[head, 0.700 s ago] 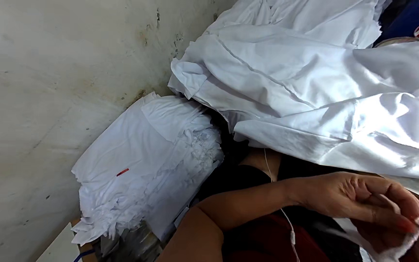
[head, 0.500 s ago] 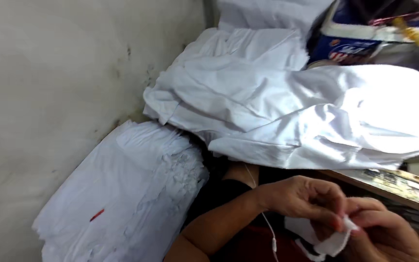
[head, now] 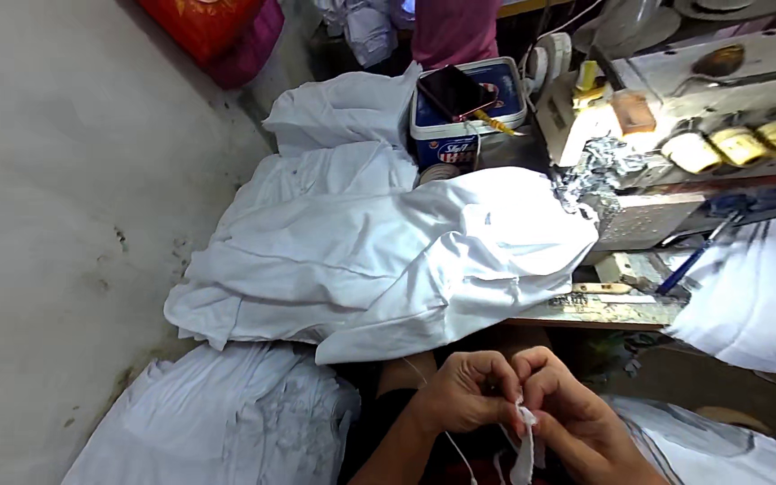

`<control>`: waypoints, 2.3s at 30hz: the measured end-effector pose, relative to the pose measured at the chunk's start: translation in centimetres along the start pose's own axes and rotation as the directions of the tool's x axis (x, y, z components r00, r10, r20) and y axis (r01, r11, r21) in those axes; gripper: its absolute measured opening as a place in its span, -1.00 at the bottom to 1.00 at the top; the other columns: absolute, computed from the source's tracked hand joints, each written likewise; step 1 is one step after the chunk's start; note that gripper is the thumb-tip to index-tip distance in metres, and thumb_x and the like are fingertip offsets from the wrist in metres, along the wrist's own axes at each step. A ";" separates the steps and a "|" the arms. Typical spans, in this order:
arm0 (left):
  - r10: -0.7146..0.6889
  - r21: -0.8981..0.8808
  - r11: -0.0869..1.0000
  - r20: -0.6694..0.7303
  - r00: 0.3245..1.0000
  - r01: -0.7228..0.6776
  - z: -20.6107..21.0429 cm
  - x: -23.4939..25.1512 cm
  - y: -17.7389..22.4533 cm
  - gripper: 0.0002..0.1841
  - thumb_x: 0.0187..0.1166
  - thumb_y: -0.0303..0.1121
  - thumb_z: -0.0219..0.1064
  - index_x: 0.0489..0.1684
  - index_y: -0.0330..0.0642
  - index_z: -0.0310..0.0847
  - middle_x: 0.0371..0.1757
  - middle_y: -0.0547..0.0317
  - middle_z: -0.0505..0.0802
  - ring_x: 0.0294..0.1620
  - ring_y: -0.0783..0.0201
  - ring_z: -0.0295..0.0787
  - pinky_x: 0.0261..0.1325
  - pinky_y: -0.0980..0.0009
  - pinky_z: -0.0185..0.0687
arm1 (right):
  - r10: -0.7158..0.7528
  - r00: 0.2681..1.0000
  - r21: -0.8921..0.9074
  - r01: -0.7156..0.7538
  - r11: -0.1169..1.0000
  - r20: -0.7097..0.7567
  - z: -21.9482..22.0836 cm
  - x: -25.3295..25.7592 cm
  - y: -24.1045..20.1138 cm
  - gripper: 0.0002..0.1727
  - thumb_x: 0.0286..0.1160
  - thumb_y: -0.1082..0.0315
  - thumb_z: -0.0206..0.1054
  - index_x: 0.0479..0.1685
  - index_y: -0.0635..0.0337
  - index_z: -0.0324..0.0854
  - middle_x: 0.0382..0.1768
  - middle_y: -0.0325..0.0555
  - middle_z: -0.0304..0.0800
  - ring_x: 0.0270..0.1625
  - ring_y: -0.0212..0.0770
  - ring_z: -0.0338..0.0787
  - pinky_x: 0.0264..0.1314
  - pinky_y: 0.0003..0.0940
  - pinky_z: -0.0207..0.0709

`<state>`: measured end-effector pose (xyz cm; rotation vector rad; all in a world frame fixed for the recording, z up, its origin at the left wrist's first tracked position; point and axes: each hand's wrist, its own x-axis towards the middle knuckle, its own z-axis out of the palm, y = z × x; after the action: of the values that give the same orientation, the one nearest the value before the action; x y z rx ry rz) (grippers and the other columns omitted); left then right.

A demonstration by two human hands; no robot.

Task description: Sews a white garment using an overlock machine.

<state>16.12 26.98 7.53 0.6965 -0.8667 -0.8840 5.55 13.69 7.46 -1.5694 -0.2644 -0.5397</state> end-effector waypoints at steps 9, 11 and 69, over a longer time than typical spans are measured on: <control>-0.041 0.593 0.805 0.087 0.995 -0.019 -2.4 4.5 5.2 -0.81 0.60 -0.45 0.31 -0.06 -0.40 0.46 -0.33 0.41 0.74 -0.20 0.72 0.64 -0.02 0.65 0.57 | 0.053 0.987 -0.170 -0.078 0.982 -0.151 -2.2 2.0 -1.5 -0.83 0.72 0.13 0.26 0.10 -0.09 0.59 -0.29 -0.68 0.69 -0.28 -0.85 0.62 -0.21 -0.88 0.53; -0.084 0.768 0.641 0.071 0.994 -0.001 -2.5 5.4 5.9 -0.74 0.61 -0.46 0.30 0.07 -0.54 0.55 -0.38 0.32 0.77 -0.28 0.68 0.64 -0.04 0.66 0.57 | 0.220 0.975 -0.141 -0.221 0.965 -0.016 -3.0 2.2 -1.7 -0.79 0.63 0.27 0.28 -0.10 0.24 0.70 -0.40 -0.48 0.72 -0.36 -0.83 0.60 -0.26 -0.86 0.50; -0.099 0.985 0.170 0.054 0.994 -0.036 -5.7 20.4 4.5 -0.84 0.68 -0.44 0.22 -0.21 -0.32 0.68 0.05 -0.01 0.76 -0.20 0.43 0.71 -0.13 0.55 0.63 | 0.035 0.682 -0.171 -0.233 0.957 -0.731 -6.6 7.4 4.7 -0.94 0.43 0.46 0.43 -0.32 0.28 0.74 -0.36 -0.34 0.71 -0.49 -0.73 0.53 -0.39 -0.85 0.46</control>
<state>29.91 12.22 15.42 1.8682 -1.5537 -0.2228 12.98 5.67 6.98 -1.4736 0.5526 -1.0634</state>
